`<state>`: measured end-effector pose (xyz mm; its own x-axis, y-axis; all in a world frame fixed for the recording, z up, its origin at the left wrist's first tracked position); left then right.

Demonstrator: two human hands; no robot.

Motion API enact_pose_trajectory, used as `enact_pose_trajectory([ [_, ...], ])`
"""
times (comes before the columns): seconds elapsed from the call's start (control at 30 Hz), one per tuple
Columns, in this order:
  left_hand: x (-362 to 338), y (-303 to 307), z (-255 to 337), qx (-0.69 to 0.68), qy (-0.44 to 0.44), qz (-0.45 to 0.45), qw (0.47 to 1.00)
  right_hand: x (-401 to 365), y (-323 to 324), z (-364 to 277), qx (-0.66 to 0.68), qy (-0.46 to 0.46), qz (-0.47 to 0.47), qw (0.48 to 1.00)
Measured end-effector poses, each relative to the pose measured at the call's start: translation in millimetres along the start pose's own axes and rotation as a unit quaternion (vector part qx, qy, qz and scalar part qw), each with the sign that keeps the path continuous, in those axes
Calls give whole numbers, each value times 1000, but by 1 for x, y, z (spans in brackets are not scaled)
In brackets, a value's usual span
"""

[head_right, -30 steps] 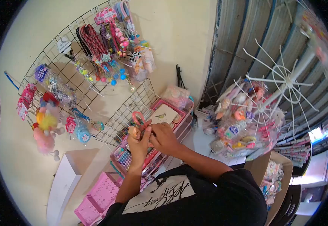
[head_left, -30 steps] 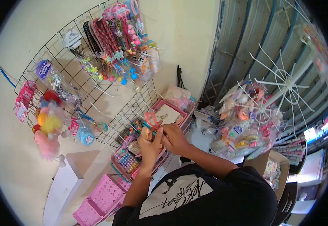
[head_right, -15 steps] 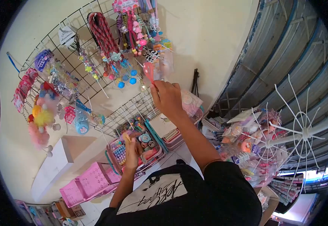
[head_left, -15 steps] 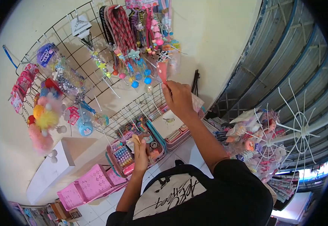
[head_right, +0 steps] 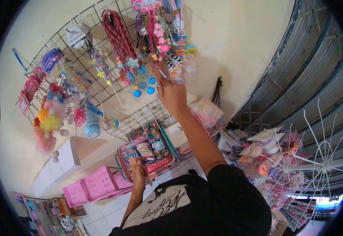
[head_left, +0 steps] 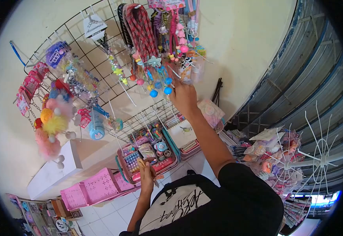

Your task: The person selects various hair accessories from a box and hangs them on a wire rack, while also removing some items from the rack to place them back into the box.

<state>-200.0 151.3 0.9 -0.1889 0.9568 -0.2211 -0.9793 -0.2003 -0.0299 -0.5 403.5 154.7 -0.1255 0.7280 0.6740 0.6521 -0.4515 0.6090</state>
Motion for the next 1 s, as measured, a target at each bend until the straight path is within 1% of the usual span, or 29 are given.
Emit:
enact_pose_trajectory([
  [0.07,-1,3,-3,20,-2,-4,1000,-1,-7,7,14,-37,-30,999],
  [0.13,-4,-3,2,-15,32,-24,999,-4,0,2,36,-50,-20,998],
  [0.17,-3,-2,1,-15,32,-22,999,-8,4,0,58,-64,-10,996],
  [0.2,1,-3,2,-40,6,-44,998,-12,6,0,62,-61,-12,996],
  [0.23,2,-1,2,-64,-21,-62,996,-17,16,-2,54,-24,44,997],
  [0.27,2,5,-1,-47,-4,-79,996,-24,24,-5,49,13,99,994],
  [0.3,8,11,-7,-47,-5,-68,997,-32,31,-8,59,17,95,994],
  [0.33,17,16,-3,0,-93,-55,994,-41,27,-7,98,-43,-40,993],
  [0.37,22,17,6,47,-180,-42,982,-54,21,-13,132,-100,-176,970],
  [0.4,11,5,46,22,-139,-60,988,-66,19,-34,212,-95,-275,933],
  [0.43,13,4,57,20,-138,-52,989,-82,14,-56,286,-90,-371,879],
  [0.47,15,3,63,-16,-132,-58,989,-96,6,-81,351,-5,-377,857],
  [0.5,15,2,69,-53,-126,-65,989,-111,-4,-105,412,78,-379,825],
  [0.53,14,0,84,-54,-125,-57,989,-125,-18,-119,415,82,-384,821],
  [0.6,11,2,116,10,-142,-12,990,-136,-22,-141,404,167,-237,868],
  [0.63,16,9,115,8,-141,-3,990,-140,-27,-147,408,171,-242,863],
  [0.7,24,18,124,-15,-233,-32,972,-145,-46,-147,508,17,-302,806],
  [0.73,23,21,133,11,-241,-33,970,-143,-44,-152,484,45,-288,825],
  [0.77,24,27,135,10,-242,-26,970,-143,-44,-156,486,49,-293,822],
  [0.83,26,32,137,-43,-234,-75,968,-146,-52,-161,581,-62,-349,732],
  [0.87,24,36,136,-80,-191,-81,975,-145,-52,-163,570,-88,-367,730],
  [0.9,22,41,141,-81,-194,-75,975,-145,-60,-167,570,-83,-371,729],
  [0.97,15,50,152,62,-241,-62,967,-131,-59,-172,570,44,-224,790],
  [1.0,13,54,148,61,-242,-58,967,-125,-56,-179,607,-42,-282,742],
])
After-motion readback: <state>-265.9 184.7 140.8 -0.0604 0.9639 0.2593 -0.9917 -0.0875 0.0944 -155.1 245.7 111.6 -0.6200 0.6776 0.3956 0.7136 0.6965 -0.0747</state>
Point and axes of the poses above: each hand's wrist, its own x-axis towards the middle knuckle, its own y-axis out of the back of the hand, z = x × y, the point moved 6 cm from there along x, towards the middle knuckle, and after that the axes turned 2 degrees about -z, right-handed, at the moved point
